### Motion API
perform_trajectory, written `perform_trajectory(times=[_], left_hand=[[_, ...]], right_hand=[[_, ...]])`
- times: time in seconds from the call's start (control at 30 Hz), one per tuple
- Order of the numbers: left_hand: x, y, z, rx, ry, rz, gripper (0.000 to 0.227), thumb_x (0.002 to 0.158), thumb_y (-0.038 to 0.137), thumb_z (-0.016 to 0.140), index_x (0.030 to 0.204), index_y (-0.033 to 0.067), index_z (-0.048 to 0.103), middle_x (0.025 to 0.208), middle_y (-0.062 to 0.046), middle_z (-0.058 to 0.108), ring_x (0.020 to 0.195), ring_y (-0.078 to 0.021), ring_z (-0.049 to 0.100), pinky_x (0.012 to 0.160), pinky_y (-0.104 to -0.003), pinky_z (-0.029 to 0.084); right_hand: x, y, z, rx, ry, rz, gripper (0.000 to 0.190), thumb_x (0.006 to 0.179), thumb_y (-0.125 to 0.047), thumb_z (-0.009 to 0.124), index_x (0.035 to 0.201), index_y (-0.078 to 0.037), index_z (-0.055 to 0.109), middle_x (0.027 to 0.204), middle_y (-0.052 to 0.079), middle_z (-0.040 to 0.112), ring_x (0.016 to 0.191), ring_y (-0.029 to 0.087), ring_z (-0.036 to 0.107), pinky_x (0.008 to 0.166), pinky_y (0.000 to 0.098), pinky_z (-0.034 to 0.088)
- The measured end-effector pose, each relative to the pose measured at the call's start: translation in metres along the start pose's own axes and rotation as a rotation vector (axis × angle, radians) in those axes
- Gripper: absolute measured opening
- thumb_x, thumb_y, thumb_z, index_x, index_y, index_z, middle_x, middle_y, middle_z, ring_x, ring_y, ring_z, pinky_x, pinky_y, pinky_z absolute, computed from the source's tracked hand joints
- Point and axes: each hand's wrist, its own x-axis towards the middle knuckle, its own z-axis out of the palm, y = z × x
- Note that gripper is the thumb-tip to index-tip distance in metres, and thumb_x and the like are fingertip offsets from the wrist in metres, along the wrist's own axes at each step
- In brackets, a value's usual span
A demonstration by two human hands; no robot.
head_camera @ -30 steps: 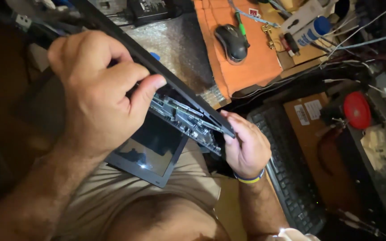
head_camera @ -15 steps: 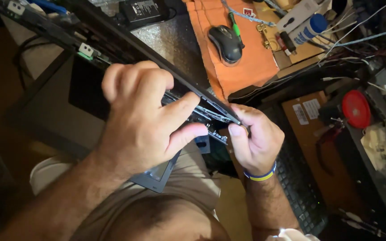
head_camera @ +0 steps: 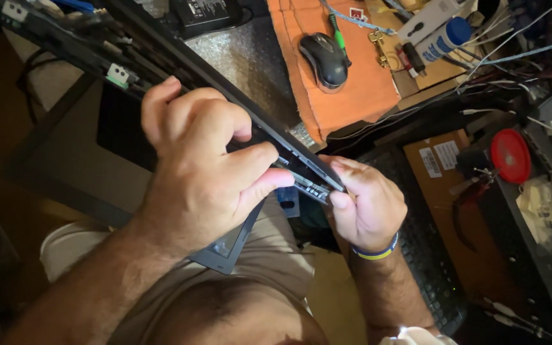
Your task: Disassembling a laptop to access internal components using prying tools and a screwdriver
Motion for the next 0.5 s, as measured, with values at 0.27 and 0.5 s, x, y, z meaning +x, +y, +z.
perform_trajectory(times=[0.27,0.5], left_hand=[[-0.004,-0.003,-0.002,0.009,0.024,0.060,0.044,0.092,0.059,0.070,0.084,0.0157,0.066,0.107,-0.006,0.059,0.109,-0.0345,0.055,0.102,-0.058,0.031],[-0.022,-0.008,-0.007,0.030,0.015,0.092,0.052,0.097,0.062,0.044,0.089,0.0171,0.069,0.109,-0.005,0.069,0.114,-0.0317,0.058,0.101,-0.051,0.030]], right_hand=[[0.002,0.011,0.000,0.059,-0.036,0.083,0.042,0.108,-0.033,0.045,0.111,0.003,0.067,0.108,0.018,0.074,0.101,0.035,0.077,0.091,0.0402,0.061],[0.005,0.006,0.007,0.023,-0.006,0.117,0.044,0.110,-0.033,0.039,0.111,0.002,0.065,0.108,0.018,0.074,0.100,0.034,0.075,0.091,0.0393,0.058]])
